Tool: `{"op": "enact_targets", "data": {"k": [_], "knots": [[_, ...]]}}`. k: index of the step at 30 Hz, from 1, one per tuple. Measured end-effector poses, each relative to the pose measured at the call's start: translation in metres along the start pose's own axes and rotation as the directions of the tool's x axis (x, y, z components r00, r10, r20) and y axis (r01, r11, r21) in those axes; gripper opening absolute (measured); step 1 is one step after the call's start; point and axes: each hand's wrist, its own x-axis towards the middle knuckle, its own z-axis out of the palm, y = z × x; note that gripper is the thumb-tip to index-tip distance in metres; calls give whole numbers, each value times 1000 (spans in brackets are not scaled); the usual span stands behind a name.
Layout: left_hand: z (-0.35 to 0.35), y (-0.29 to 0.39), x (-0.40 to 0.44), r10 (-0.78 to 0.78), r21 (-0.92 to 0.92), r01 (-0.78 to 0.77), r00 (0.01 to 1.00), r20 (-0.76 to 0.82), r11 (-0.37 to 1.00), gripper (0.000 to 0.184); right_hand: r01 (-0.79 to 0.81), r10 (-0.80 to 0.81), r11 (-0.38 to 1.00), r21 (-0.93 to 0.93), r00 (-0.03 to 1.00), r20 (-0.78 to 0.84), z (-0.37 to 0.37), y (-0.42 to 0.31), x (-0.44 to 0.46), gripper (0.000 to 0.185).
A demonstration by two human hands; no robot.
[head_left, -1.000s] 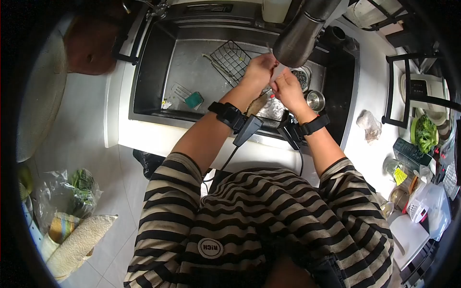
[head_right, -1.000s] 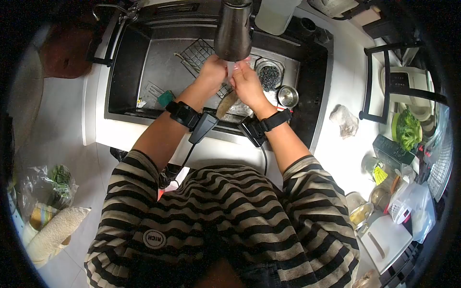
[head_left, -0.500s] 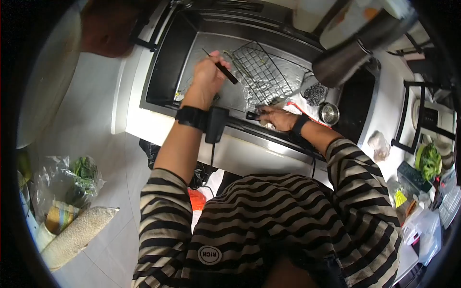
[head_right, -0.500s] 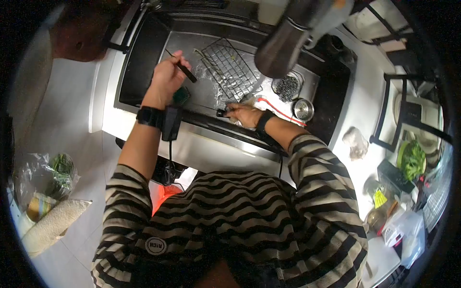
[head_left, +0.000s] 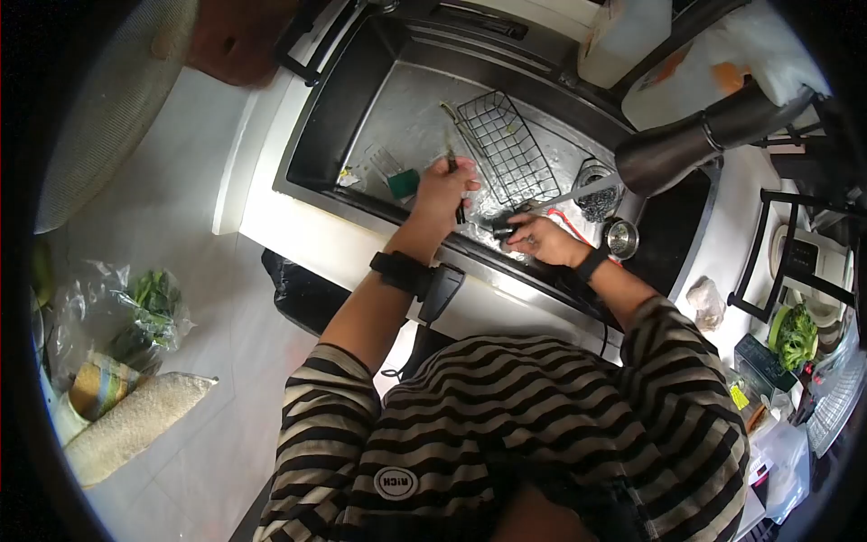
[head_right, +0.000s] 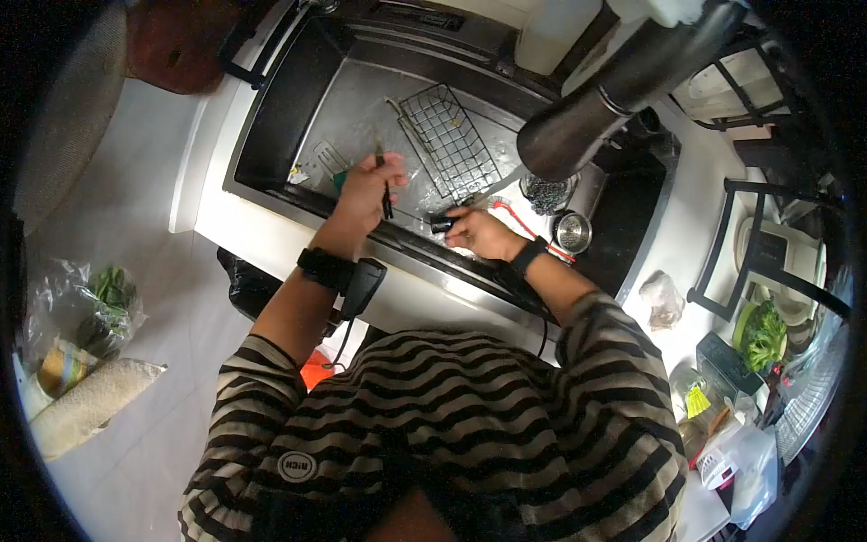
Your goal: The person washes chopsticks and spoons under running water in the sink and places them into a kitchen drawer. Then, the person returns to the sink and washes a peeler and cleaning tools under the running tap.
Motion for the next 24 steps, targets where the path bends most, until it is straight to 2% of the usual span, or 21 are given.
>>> {"op": "enact_targets", "data": {"k": [1, 2, 3, 5, 7, 9, 12, 14, 15, 16, 17, 19, 20, 22, 23, 24], "knots": [[9, -5, 0, 9, 66, -11, 1000, 16, 998, 17, -18, 39, 988, 151, 989, -140, -12, -20, -9, 12], [13, -15, 7, -13, 66, 6, 995, 103, 998, 23, -165, 266, 877, 452, 949, -170, -18, -21, -14, 10], [25, -16, 7, -35, 85, 22, 988, 152, 996, 28, -109, 250, 859, 500, 942, -225, -28, -27, -19, 15], [49, -17, 5, -48, 39, 37, 943, 328, 999, 31, -8, 361, 510, 860, 910, -206, -36, -34, -26, 19], [68, -24, 7, 53, -108, 4, 852, 521, 994, 27, 135, 377, 348, 928, 886, -270, -37, -40, -28, 20], [86, -30, 6, 192, -104, -163, 871, 452, 981, 25, 200, 366, 334, 921, 873, -322, -35, -44, -30, 18], [100, -33, 3, 170, -51, -163, 915, 366, 985, 19, 285, 459, 373, 883, 770, -443, -25, -42, -31, 16], [109, -34, -3, 111, 67, -130, 965, 236, 989, 17, 56, 481, 788, 614, 566, -670, -17, -41, -28, 14], [112, -35, -6, 84, 125, -105, 983, 162, 987, 17, -111, 426, 897, 427, 472, -771, -11, -43, -25, 14], [112, -43, 0, 1, 77, -12, 989, 146, 997, 21, -197, 344, 939, 283, 477, -809, -20, -73, -27, 20], [118, -58, 9, 32, -25, -32, 999, 32, 999, 19, -359, 378, 911, 203, 528, -760, -26, -86, -27, 22], [122, -58, 6, -120, -113, 120, 993, 6, 986, 18, -625, 462, 780, -15, 592, -660, -35, -100, -24, 26], [120, -58, 5, -148, -102, 147, 989, 0, 984, 20, -635, 435, 768, -79, 609, -663, -33, -96, -24, 29], [111, -52, 3, -205, -81, 203, 979, -13, 976, 23, -330, 162, 939, -100, 679, -716, -29, -79, -26, 28], [104, -52, 9, -232, -112, 227, 972, -36, 968, 24, -160, 22, 980, -117, 676, -736, -28, -70, -27, 28], [94, -57, 19, -261, -144, 250, 964, -58, 957, 26, -149, 100, 989, -6, 695, -712, -29, -64, -26, 26]]}}
